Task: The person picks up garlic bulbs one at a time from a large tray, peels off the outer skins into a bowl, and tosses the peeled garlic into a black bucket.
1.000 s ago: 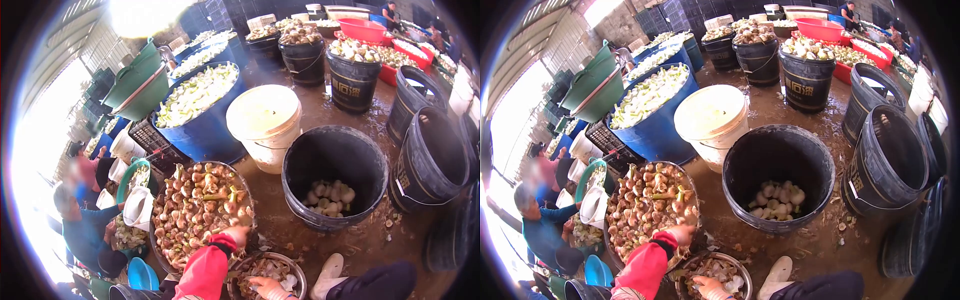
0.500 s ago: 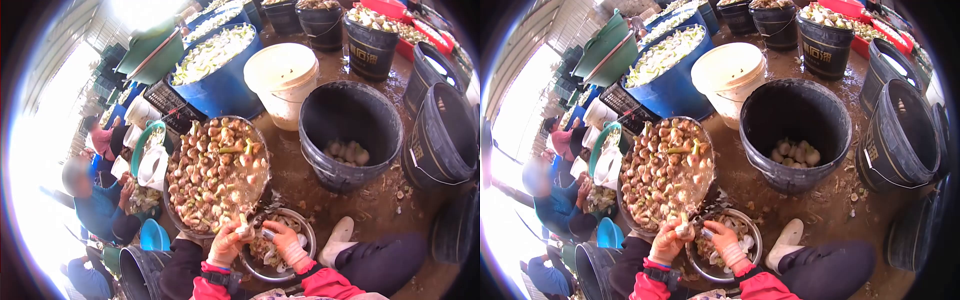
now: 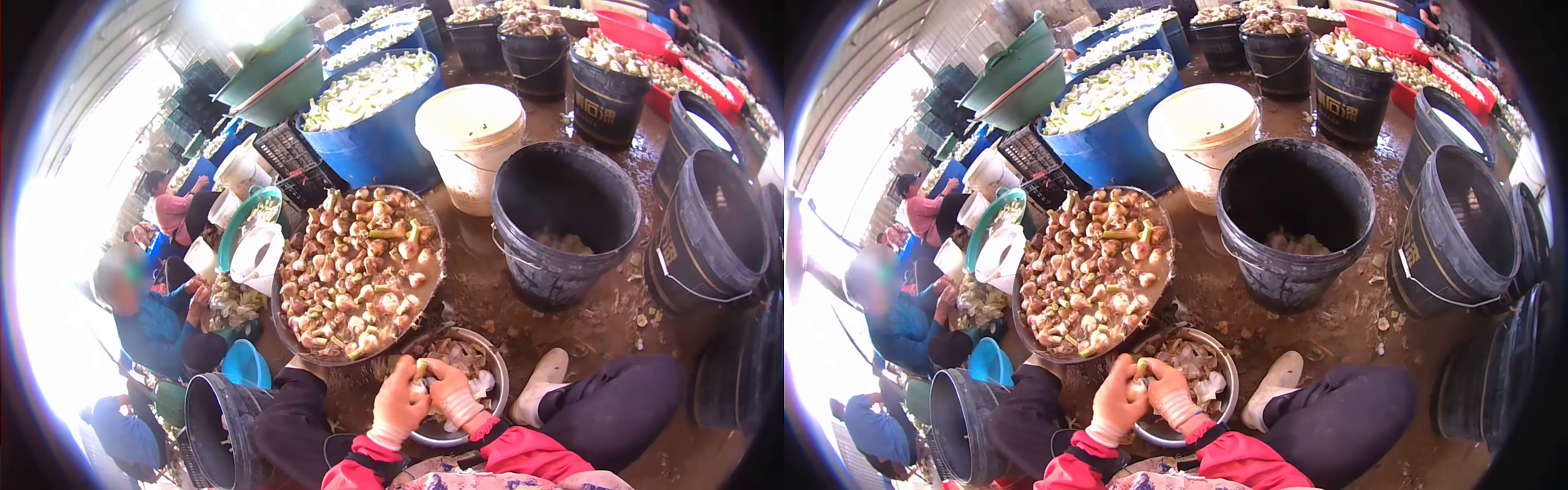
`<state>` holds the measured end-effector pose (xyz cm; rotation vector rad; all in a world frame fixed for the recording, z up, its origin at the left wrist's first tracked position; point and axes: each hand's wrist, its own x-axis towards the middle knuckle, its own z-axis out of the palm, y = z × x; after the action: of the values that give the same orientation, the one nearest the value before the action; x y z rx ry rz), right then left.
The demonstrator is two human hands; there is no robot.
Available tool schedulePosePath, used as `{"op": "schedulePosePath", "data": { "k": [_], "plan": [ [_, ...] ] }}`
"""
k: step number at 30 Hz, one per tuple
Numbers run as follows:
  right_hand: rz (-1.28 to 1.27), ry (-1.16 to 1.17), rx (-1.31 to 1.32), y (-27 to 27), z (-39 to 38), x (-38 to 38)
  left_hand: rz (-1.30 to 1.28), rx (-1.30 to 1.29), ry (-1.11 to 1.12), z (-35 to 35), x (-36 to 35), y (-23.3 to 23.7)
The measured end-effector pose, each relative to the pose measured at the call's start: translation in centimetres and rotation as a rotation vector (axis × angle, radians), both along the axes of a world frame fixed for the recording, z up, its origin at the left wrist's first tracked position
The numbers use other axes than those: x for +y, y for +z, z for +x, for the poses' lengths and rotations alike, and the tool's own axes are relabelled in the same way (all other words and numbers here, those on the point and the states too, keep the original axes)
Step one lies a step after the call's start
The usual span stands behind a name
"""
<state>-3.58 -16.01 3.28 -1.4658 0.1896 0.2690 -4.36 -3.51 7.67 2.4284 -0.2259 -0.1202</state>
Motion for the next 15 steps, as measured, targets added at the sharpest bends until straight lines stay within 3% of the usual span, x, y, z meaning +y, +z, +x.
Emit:
{"op": "schedulePosePath", "data": {
  "k": [1,2,4,6,8,10,13,14,15],
  "plan": [
    [0.104,0.022,-0.010,0.6,0.2,-0.7,-0.350,0.011,0.197,-0.1,-0.1,0.0],
    [0.210,0.048,-0.018,0.9,0.3,-1.1,-1.087,0.370,0.464,0.3,0.0,0.6],
    [0.324,0.064,-0.022,0.9,0.4,-1.2,-1.606,0.595,0.581,0.7,2.0,0.7],
    [0.439,0.086,-0.100,0.9,0.5,-1.2,-1.544,0.666,0.740,1.1,2.4,-0.3],
    [0.431,0.118,-0.133,0.1,0.7,-1.0,-1.562,0.631,0.756,1.0,2.5,-0.7],
    [0.722,0.052,0.147,-0.2,0.7,-1.0,-1.514,0.518,0.596,0.4,1.9,-1.4],
    [0.677,0.035,0.225,1.3,0.8,-1.3,-0.885,0.335,0.245,-0.7,2.1,-2.6],
    [0.716,-0.020,0.299,1.3,0.8,-1.3,-0.887,0.342,0.247,-0.2,2.4,-2.8],
    [0.641,-0.053,0.280,0.3,0.8,-1.0,-1.053,0.432,0.246,0.3,2.8,-3.1]
  ]
}}
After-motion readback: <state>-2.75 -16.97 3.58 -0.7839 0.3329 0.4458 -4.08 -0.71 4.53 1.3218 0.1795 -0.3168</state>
